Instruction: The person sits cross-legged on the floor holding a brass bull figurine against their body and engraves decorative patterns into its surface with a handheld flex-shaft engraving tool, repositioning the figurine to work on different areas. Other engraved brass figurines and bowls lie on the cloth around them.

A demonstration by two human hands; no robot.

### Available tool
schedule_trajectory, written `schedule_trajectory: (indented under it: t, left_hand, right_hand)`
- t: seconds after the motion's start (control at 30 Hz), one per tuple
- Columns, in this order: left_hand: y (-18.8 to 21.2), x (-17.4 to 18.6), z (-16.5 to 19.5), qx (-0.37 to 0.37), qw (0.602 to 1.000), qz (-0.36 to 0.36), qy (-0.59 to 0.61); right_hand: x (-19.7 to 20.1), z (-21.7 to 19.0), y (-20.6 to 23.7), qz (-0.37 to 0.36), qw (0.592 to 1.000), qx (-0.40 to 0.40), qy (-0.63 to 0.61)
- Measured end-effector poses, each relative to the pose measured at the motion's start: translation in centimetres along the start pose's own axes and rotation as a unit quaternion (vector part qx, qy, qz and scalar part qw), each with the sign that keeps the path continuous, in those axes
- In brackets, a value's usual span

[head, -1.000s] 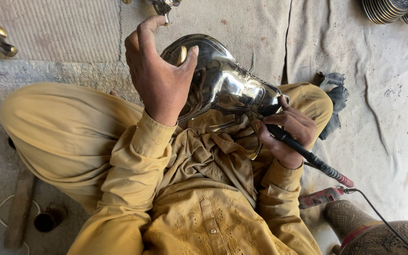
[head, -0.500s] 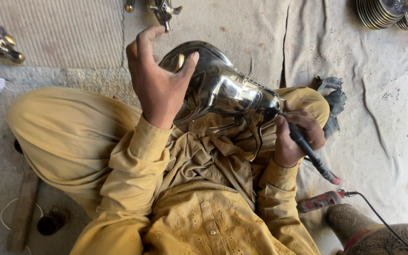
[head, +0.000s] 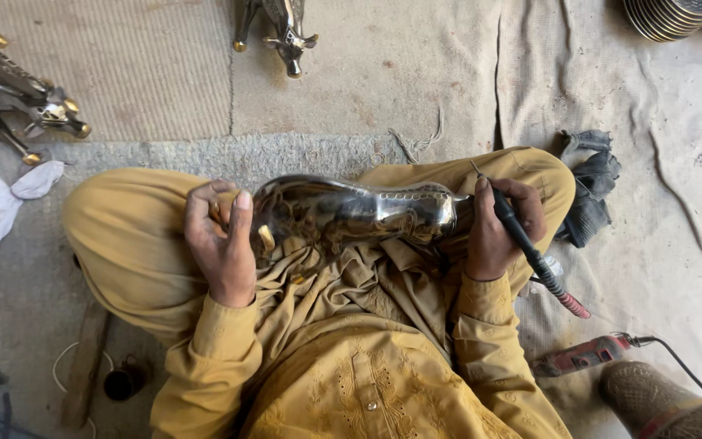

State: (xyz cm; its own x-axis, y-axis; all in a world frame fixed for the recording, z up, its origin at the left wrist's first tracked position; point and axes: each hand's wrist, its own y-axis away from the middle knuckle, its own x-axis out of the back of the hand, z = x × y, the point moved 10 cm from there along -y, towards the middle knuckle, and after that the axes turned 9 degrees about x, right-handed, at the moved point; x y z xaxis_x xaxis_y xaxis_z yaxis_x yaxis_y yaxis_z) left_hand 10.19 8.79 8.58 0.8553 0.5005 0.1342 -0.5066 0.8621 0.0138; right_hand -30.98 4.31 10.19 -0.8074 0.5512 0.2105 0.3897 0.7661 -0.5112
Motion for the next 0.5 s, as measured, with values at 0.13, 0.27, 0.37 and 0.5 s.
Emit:
schedule_trajectory:
  t: [0.13,0.27,0.37,0.5]
  left_hand:
    - [2.2,2.5,-1.3,0.034,0.999,-0.035,0.001]
    - [3.0,3.7,-2.2,0.119,0.985,-0.123,0.002]
    - [2.9,3.9,-1.1,0.138,0.976,-0.158,-0.057]
    - [3.1,2.5,6.6,-0.153,0.903,-0.042,-0.4]
  right_hand:
    - [-0.5,-0.3,0.6,-0.013,0.997,-0.031,-0.071]
    - [-0.9,-1.1,1.3,-0.041,0.994,-0.047,-0.085]
    - [-0.9,-1.8,1.8,-0.049,0.991,-0.054,-0.114]
    - [-0.3,-3.1,1.8,-0.042,0.993,-0.035,-0.101]
